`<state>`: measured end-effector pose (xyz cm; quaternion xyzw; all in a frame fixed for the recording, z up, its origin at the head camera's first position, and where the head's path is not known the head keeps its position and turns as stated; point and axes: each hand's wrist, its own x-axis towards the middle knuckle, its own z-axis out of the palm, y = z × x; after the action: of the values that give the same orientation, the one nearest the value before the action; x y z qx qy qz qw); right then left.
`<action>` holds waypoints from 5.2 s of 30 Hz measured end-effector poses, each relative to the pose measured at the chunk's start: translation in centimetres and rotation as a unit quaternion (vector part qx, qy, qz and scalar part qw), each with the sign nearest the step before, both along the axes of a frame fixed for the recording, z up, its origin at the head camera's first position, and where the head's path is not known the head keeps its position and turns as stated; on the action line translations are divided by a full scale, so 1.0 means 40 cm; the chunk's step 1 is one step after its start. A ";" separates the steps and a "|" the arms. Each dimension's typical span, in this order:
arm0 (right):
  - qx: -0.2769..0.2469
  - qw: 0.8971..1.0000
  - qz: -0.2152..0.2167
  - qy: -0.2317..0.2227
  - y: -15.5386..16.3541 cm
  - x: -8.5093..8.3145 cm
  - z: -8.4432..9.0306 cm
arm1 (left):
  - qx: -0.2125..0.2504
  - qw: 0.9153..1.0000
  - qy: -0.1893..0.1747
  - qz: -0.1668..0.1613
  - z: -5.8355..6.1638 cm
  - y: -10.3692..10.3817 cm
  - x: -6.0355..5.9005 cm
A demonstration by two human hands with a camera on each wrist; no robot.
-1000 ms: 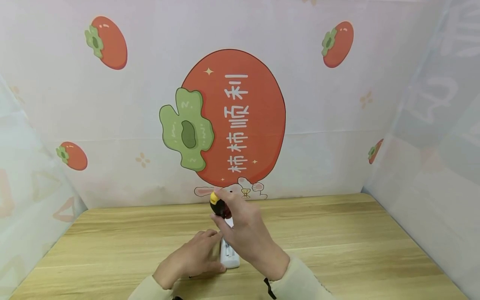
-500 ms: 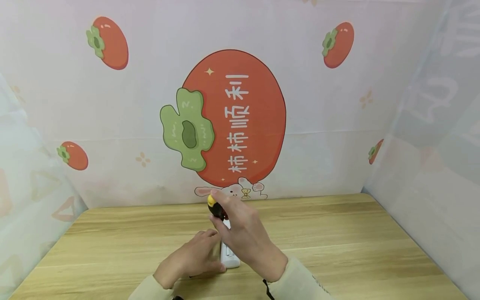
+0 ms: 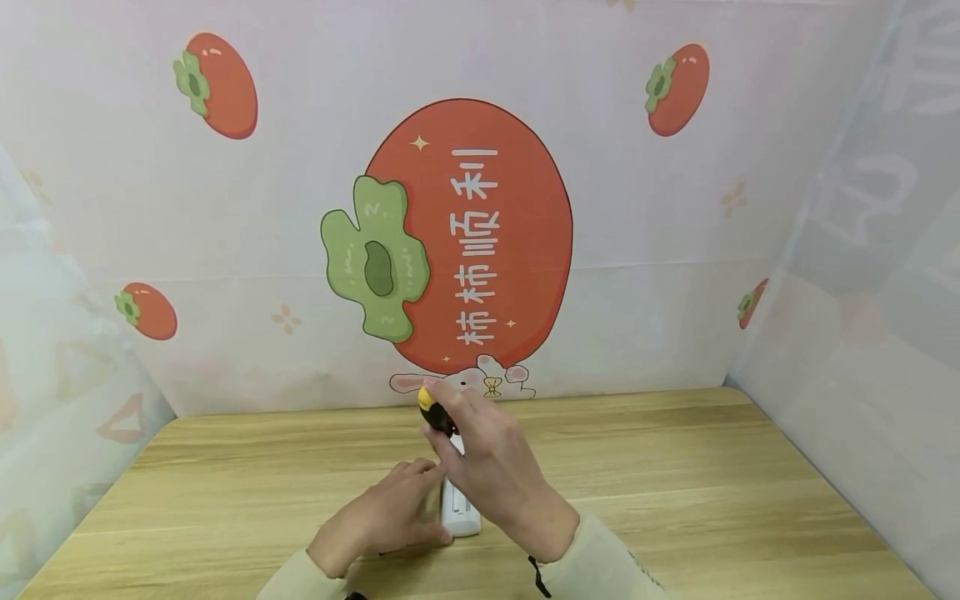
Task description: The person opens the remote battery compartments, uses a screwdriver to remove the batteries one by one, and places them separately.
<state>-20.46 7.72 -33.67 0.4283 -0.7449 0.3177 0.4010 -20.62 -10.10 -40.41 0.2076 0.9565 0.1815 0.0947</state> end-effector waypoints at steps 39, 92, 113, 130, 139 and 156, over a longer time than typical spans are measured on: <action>-0.105 0.991 -0.008 -0.080 0.095 -0.020 0.020 | 0.007 1.000 0.023 -0.001 -0.003 0.001 0.008; -0.201 0.927 -0.148 -0.279 0.281 -0.078 -0.012 | -0.005 1.000 0.026 0.001 -0.003 0.002 0.008; -0.149 0.892 -0.241 -0.351 0.329 -0.123 -0.065 | -0.004 1.000 0.027 -0.004 -0.004 0.002 0.008; -0.092 0.845 -0.262 -0.456 0.360 -0.142 -0.113 | -0.002 1.000 0.023 0.000 -0.003 0.004 0.009; -0.067 0.826 -0.276 -0.486 0.374 -0.158 -0.140 | 0.000 1.000 0.020 0.000 -0.003 0.004 0.009; -0.026 0.796 -0.294 -0.528 0.385 -0.167 -0.178 | 0.001 1.000 0.015 0.000 -0.002 0.003 0.008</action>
<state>-27.12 23.14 -40.80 -0.0562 -0.9224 0.3808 0.0304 -20.29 -9.97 -40.50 0.2102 0.9577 0.1798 0.0798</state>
